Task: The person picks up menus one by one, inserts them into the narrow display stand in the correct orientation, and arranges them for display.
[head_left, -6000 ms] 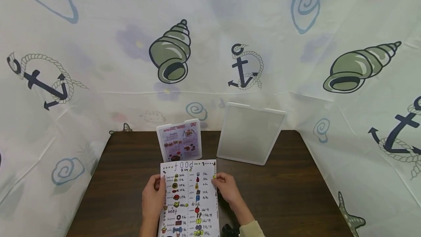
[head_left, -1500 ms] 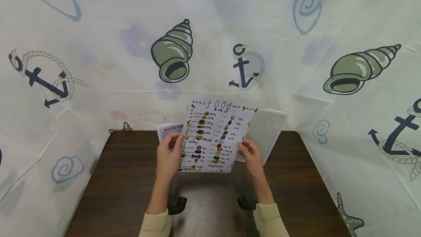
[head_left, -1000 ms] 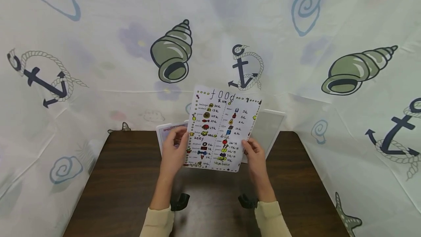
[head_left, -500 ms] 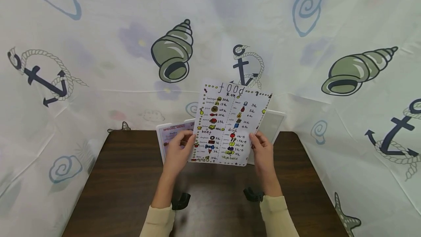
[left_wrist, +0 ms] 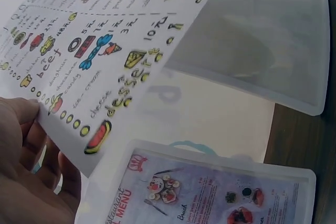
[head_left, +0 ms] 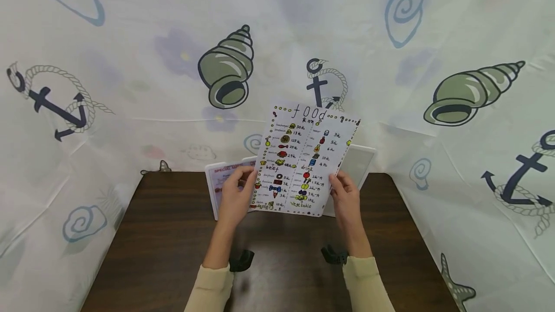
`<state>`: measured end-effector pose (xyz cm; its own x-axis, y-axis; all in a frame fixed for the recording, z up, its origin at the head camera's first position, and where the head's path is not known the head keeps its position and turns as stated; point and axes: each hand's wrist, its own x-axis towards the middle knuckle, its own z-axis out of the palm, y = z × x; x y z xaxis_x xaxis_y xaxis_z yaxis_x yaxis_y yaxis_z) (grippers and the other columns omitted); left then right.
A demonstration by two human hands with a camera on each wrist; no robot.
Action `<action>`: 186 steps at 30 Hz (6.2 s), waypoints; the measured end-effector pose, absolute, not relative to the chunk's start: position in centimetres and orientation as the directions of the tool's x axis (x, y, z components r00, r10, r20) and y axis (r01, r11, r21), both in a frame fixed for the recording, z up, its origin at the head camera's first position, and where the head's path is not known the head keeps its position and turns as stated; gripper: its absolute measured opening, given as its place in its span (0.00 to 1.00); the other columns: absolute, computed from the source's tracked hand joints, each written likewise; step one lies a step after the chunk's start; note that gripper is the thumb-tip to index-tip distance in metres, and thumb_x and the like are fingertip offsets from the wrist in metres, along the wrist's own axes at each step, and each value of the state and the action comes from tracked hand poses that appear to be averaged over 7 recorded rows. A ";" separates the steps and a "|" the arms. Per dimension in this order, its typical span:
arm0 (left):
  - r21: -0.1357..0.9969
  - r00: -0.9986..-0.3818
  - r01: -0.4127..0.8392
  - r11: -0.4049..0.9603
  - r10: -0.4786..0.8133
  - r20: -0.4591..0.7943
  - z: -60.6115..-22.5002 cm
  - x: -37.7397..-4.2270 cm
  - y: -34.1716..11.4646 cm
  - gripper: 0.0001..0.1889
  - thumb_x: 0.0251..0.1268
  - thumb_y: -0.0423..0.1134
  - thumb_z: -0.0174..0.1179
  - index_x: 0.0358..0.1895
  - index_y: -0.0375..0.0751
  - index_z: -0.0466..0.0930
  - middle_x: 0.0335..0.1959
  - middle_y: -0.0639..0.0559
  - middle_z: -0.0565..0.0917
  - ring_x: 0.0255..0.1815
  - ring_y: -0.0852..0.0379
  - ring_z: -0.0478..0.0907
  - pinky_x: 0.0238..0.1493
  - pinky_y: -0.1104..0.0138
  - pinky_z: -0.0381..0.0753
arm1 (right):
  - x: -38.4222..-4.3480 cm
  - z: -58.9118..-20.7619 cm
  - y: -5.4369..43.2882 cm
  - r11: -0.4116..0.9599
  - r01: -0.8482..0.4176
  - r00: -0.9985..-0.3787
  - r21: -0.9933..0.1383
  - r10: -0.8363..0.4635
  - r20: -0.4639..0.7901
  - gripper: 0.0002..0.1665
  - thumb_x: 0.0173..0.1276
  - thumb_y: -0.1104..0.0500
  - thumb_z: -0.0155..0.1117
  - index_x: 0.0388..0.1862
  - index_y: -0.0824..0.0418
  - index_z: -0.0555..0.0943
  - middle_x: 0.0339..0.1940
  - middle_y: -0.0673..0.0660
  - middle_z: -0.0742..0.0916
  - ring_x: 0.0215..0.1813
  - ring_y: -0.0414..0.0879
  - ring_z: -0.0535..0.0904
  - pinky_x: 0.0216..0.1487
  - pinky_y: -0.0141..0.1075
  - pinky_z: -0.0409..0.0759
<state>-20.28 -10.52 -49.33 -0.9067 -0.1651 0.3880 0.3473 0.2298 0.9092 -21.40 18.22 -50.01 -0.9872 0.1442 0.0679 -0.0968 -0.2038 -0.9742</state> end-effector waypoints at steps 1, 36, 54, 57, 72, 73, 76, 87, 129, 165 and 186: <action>0.908 -0.905 0.351 0.227 -0.165 0.392 -49.3 -20.4 -10.5 0.08 0.82 0.41 0.63 0.52 0.43 0.88 0.40 0.46 0.88 0.39 0.56 0.78 0.42 0.70 0.77 | -21.4 -50.1 18.3 -0.200 -0.094 -0.988 -0.975 0.140 0.067 0.23 0.84 0.47 0.63 0.67 0.61 0.80 0.62 0.53 0.86 0.55 0.47 0.84 0.57 0.36 0.83; 0.930 -0.943 0.323 0.175 -0.025 0.332 -47.4 -23.0 -7.9 0.11 0.82 0.45 0.63 0.56 0.45 0.86 0.47 0.47 0.88 0.43 0.53 0.81 0.44 0.67 0.81 | -23.4 -47.4 21.2 -0.144 -0.131 -0.948 -0.981 0.308 0.081 0.21 0.80 0.49 0.68 0.61 0.61 0.84 0.50 0.51 0.91 0.46 0.41 0.87 0.45 0.28 0.83; 0.931 -0.952 0.295 0.217 -0.017 0.305 -45.0 -25.5 -6.1 0.12 0.82 0.46 0.62 0.53 0.43 0.87 0.43 0.46 0.88 0.42 0.53 0.82 0.40 0.66 0.82 | -24.8 -44.9 23.4 -0.129 -0.166 -0.937 -0.978 0.330 0.116 0.19 0.78 0.50 0.70 0.58 0.61 0.85 0.53 0.52 0.92 0.50 0.43 0.86 0.49 0.29 0.83; 0.930 -0.950 0.301 0.210 -0.014 0.311 -44.5 -26.0 -5.8 0.12 0.82 0.46 0.62 0.54 0.43 0.87 0.43 0.46 0.87 0.42 0.54 0.81 0.39 0.67 0.81 | -25.2 -44.4 23.7 -0.126 -0.173 -0.935 -0.977 0.334 0.122 0.18 0.78 0.50 0.71 0.58 0.61 0.86 0.53 0.52 0.92 0.49 0.43 0.85 0.48 0.29 0.82; 0.920 -0.936 0.345 0.183 0.002 0.351 -42.8 -28.2 -4.0 0.11 0.82 0.47 0.63 0.53 0.45 0.88 0.45 0.50 0.88 0.46 0.54 0.81 0.45 0.64 0.80 | -26.3 -42.6 25.3 -0.103 -0.214 -0.909 -0.971 0.385 0.160 0.16 0.77 0.50 0.72 0.55 0.59 0.87 0.50 0.51 0.92 0.46 0.43 0.83 0.46 0.30 0.79; 0.920 -0.936 0.346 0.185 0.000 0.352 -42.7 -28.3 -3.9 0.11 0.82 0.47 0.64 0.54 0.46 0.88 0.46 0.50 0.88 0.46 0.54 0.81 0.46 0.64 0.80 | -26.3 -42.4 25.4 -0.104 -0.219 -0.907 -0.970 0.388 0.164 0.16 0.76 0.50 0.72 0.55 0.59 0.87 0.50 0.51 0.92 0.46 0.43 0.83 0.46 0.30 0.78; 0.912 -0.928 0.364 0.190 -0.005 0.372 -42.2 -28.8 -3.6 0.11 0.81 0.47 0.64 0.54 0.46 0.89 0.48 0.52 0.88 0.47 0.55 0.81 0.46 0.64 0.80 | -26.6 -41.8 25.7 -0.111 -0.240 -0.901 -0.964 0.396 0.178 0.16 0.76 0.51 0.73 0.54 0.60 0.87 0.50 0.51 0.92 0.46 0.43 0.82 0.46 0.31 0.76; 0.880 -0.905 0.417 0.229 0.012 0.426 -41.0 -30.1 -2.2 0.11 0.82 0.45 0.63 0.54 0.44 0.88 0.51 0.51 0.87 0.48 0.54 0.82 0.47 0.65 0.80 | -27.8 -39.8 26.7 -0.144 -0.298 -0.877 -0.944 0.432 0.210 0.14 0.75 0.54 0.74 0.52 0.61 0.89 0.48 0.51 0.91 0.51 0.43 0.81 0.48 0.32 0.76; 0.847 -0.883 0.427 0.316 -0.057 0.466 -40.2 -31.4 -1.8 0.10 0.82 0.43 0.63 0.53 0.43 0.88 0.49 0.48 0.87 0.48 0.53 0.81 0.45 0.67 0.79 | -29.1 -38.0 25.7 -0.097 -0.314 -0.865 -0.944 0.439 0.243 0.18 0.75 0.49 0.74 0.55 0.58 0.89 0.50 0.51 0.92 0.53 0.45 0.83 0.58 0.39 0.75; 0.844 -0.901 0.398 0.359 -0.017 0.433 -38.8 -31.1 -1.0 0.11 0.83 0.44 0.62 0.56 0.43 0.87 0.53 0.50 0.87 0.50 0.55 0.80 0.47 0.67 0.79 | -28.6 -38.0 26.5 -0.144 -0.337 -0.868 -0.930 0.430 0.248 0.17 0.77 0.49 0.72 0.57 0.57 0.88 0.52 0.52 0.91 0.53 0.45 0.82 0.56 0.36 0.74; 0.835 -0.888 0.428 0.346 -0.009 0.459 -38.5 -30.8 -1.1 0.11 0.83 0.44 0.62 0.55 0.42 0.87 0.52 0.49 0.87 0.49 0.53 0.81 0.47 0.67 0.78 | -28.5 -37.8 26.4 -0.148 -0.331 -0.866 -0.932 0.440 0.237 0.17 0.77 0.50 0.72 0.57 0.57 0.89 0.54 0.52 0.91 0.54 0.45 0.83 0.59 0.39 0.74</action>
